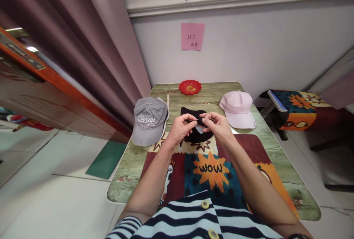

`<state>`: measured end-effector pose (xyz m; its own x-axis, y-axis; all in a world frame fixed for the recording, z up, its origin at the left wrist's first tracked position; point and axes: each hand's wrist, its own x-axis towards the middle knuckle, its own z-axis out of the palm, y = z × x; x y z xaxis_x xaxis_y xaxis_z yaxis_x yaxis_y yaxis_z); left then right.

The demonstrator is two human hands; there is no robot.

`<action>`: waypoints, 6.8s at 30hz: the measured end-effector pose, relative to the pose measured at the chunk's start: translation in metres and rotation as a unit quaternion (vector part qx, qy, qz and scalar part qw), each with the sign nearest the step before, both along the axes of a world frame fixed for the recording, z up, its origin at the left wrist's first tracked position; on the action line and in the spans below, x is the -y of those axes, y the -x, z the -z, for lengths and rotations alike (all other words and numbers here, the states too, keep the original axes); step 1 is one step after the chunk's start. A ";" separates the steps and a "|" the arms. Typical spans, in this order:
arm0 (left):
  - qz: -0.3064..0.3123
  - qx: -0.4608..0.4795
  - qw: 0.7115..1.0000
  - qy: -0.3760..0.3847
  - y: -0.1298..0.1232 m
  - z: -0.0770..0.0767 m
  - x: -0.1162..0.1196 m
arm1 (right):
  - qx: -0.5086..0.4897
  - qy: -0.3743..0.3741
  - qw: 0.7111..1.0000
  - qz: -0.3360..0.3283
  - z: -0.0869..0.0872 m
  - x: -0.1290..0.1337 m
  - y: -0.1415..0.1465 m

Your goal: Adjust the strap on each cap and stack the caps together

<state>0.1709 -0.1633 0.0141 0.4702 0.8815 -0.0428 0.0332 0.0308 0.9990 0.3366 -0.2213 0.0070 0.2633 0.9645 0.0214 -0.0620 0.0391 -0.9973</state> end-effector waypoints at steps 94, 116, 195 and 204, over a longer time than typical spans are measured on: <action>-0.095 -0.158 0.934 -0.306 0.004 0.001 0.010 | 0.492 -0.277 0.825 0.028 0.012 0.004 -0.005; 0.004 -0.130 0.958 -0.254 0.007 -0.003 0.005 | 0.437 -0.244 0.865 0.022 0.014 0.002 -0.004; 0.037 -0.070 0.977 -0.200 0.014 0.003 -0.001 | 0.541 -0.241 0.805 0.033 0.020 0.006 -0.002; 0.022 -0.103 0.970 -0.217 0.013 0.007 -0.005 | 0.527 -0.254 0.811 0.032 0.018 0.004 -0.001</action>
<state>0.1578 -0.1580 0.0071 0.5279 0.8173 0.2309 0.2261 -0.3972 0.8894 0.3372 -0.2252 -0.0107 -0.1104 0.7453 0.6575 0.8316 0.4316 -0.3496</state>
